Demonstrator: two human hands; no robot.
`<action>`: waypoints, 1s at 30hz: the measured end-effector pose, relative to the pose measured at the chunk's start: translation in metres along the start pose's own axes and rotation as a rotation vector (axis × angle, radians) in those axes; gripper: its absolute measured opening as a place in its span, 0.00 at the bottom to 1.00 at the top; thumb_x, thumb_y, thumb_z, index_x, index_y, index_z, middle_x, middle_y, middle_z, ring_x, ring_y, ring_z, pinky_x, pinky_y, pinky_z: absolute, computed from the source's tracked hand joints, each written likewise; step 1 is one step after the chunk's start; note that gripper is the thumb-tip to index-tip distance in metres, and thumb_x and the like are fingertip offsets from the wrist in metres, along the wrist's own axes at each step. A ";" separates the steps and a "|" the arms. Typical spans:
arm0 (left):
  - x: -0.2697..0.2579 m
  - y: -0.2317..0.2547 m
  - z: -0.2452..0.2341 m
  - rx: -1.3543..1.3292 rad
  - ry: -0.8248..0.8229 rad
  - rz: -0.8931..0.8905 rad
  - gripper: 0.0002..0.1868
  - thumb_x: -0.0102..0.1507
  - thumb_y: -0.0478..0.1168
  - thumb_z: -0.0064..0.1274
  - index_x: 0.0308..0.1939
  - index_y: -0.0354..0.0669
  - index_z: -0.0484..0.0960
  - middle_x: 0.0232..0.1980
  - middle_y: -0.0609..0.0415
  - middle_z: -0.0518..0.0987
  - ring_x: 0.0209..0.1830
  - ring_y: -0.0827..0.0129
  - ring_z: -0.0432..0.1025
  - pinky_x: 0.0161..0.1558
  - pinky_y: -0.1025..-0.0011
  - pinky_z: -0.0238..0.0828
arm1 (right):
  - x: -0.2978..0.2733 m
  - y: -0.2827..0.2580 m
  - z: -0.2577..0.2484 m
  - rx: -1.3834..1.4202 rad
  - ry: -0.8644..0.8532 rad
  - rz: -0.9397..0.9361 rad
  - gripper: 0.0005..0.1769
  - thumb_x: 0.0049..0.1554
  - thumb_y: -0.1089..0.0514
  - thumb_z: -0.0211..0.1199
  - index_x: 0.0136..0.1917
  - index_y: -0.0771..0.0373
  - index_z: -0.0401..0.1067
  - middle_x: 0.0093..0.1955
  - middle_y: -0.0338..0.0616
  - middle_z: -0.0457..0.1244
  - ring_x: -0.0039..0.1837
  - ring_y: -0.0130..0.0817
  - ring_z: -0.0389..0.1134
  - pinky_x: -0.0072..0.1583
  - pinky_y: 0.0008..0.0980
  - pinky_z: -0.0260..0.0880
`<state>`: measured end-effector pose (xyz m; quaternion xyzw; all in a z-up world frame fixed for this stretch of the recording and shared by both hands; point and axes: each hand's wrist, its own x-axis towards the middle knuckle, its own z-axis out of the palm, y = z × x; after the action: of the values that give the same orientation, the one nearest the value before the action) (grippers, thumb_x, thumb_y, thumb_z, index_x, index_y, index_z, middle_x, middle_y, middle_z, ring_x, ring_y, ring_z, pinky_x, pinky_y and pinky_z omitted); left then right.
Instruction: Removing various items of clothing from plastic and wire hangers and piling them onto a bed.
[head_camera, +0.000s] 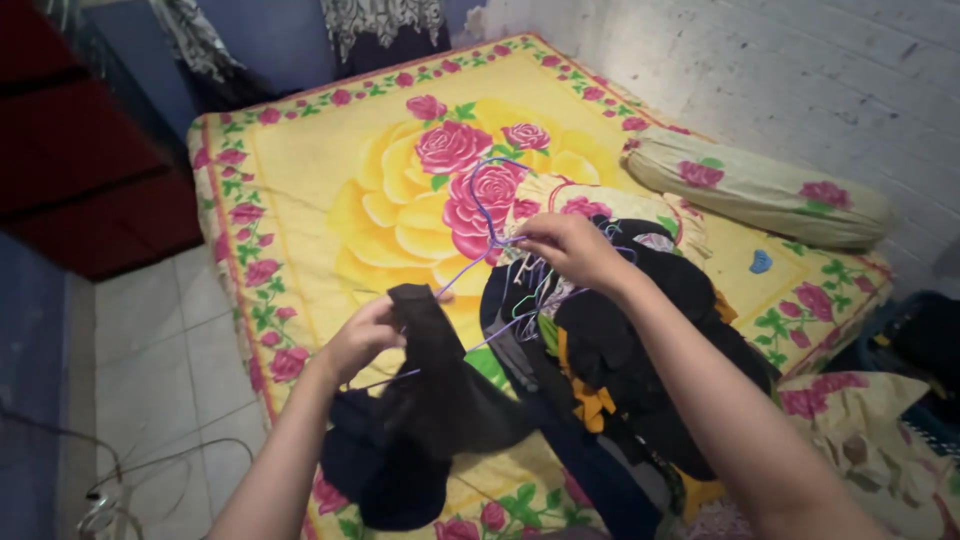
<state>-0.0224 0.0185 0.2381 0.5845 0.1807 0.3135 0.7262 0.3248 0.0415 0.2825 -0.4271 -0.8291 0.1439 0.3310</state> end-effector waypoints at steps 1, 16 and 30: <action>-0.006 -0.011 -0.007 -0.002 0.006 -0.003 0.32 0.53 0.31 0.50 0.63 0.43 0.77 0.63 0.61 0.81 0.61 0.72 0.74 0.62 0.71 0.67 | 0.000 -0.001 0.003 0.006 -0.004 0.000 0.10 0.59 0.59 0.64 0.54 0.61 0.77 0.44 0.45 0.71 0.46 0.36 0.73 0.47 0.31 0.70; -0.152 -0.168 -0.124 0.025 0.876 -0.392 0.23 0.71 0.54 0.44 0.35 0.36 0.78 0.30 0.50 0.82 0.28 0.66 0.73 0.34 0.68 0.70 | -0.018 0.046 0.018 0.007 0.043 0.309 0.13 0.61 0.58 0.61 0.59 0.58 0.78 0.48 0.43 0.73 0.51 0.30 0.74 0.53 0.29 0.71; -0.198 -0.287 -0.178 0.093 0.011 -1.333 0.07 0.69 0.39 0.64 0.48 0.41 0.87 0.36 0.57 0.84 0.32 0.73 0.79 0.33 0.71 0.74 | 0.005 0.050 0.199 -0.121 0.114 0.582 0.11 0.58 0.50 0.65 0.52 0.51 0.81 0.48 0.46 0.72 0.51 0.48 0.74 0.50 0.43 0.72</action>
<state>-0.2107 -0.0169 -0.1030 0.3768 0.5203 -0.2076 0.7377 0.2198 0.0842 0.1112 -0.6730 -0.6591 0.1587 0.2959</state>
